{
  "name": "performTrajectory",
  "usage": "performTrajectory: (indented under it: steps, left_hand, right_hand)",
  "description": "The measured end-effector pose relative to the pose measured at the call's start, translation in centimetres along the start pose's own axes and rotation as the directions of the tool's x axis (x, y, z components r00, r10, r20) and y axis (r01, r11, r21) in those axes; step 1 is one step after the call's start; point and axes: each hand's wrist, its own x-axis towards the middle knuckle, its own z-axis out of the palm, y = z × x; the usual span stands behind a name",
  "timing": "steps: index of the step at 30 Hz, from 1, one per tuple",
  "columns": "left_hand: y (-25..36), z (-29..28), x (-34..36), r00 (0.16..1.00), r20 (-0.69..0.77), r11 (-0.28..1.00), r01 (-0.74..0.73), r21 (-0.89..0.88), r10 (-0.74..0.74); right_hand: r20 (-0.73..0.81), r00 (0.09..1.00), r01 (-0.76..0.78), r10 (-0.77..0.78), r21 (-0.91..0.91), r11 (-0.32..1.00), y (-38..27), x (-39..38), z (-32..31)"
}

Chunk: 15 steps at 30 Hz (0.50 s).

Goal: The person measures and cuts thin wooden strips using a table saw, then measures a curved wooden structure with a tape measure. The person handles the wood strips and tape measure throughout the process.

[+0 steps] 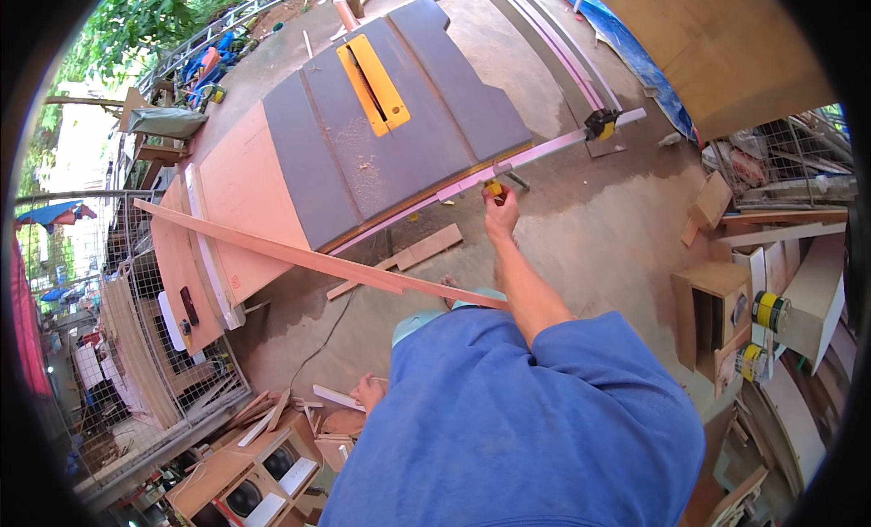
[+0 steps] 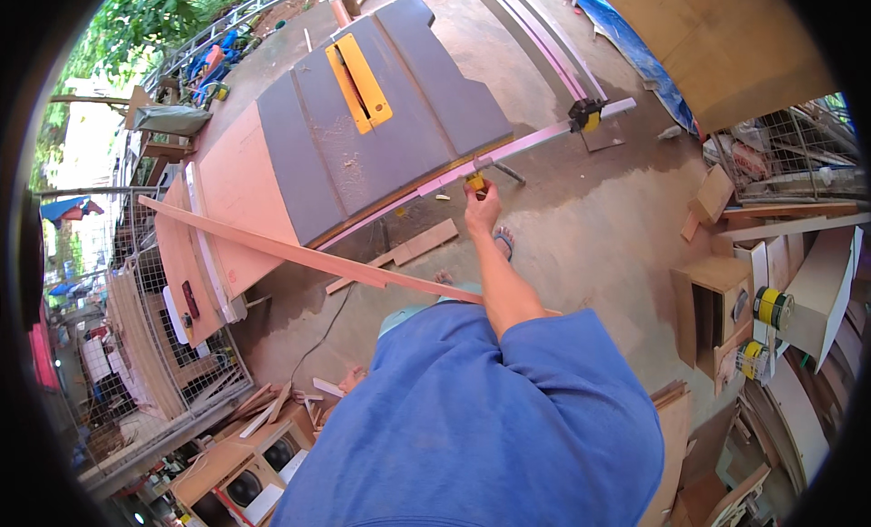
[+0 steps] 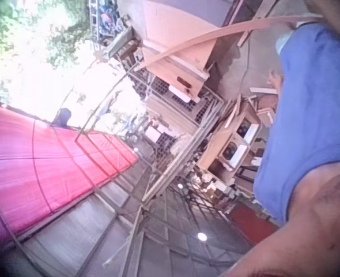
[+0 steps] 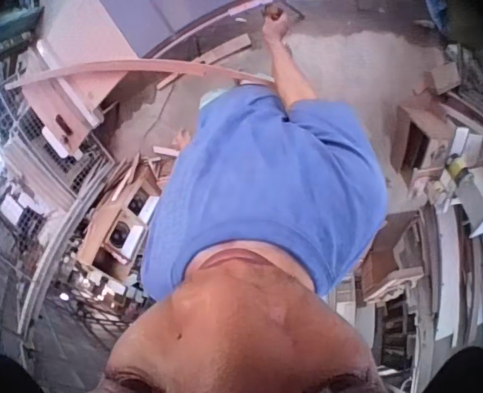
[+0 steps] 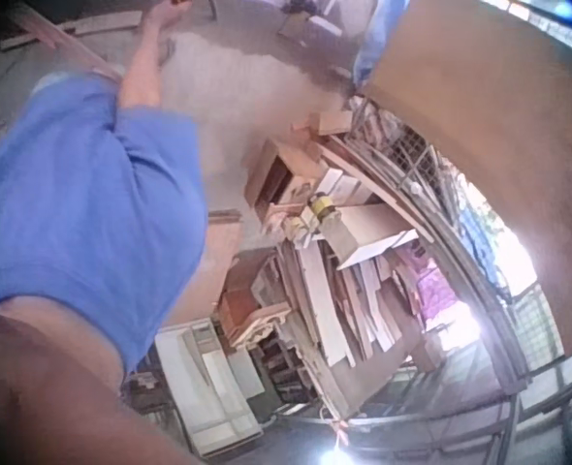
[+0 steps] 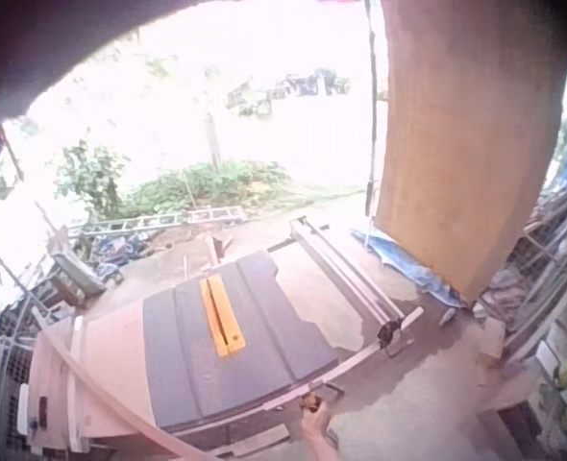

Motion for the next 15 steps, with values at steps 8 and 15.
performTrajectory:
  steps: [8, 15]
  left_hand:
    - [-3.1, 1.2, -0.4, 0.99, 0.133, 0.984, 0.031, 0.173, -0.055]
    - [3.2, -3.3, 0.4, 0.995, -0.077, 0.988, -0.054, 0.144, 0.065]
  right_hand:
    - [0.032, 0.972, -0.229, 0.231, -0.053, 0.972, 0.7, 0.1, 1.3]
    - [0.632, 0.39, -0.912, 0.669, 0.363, 0.19, 5.9, 5.5, 1.7]
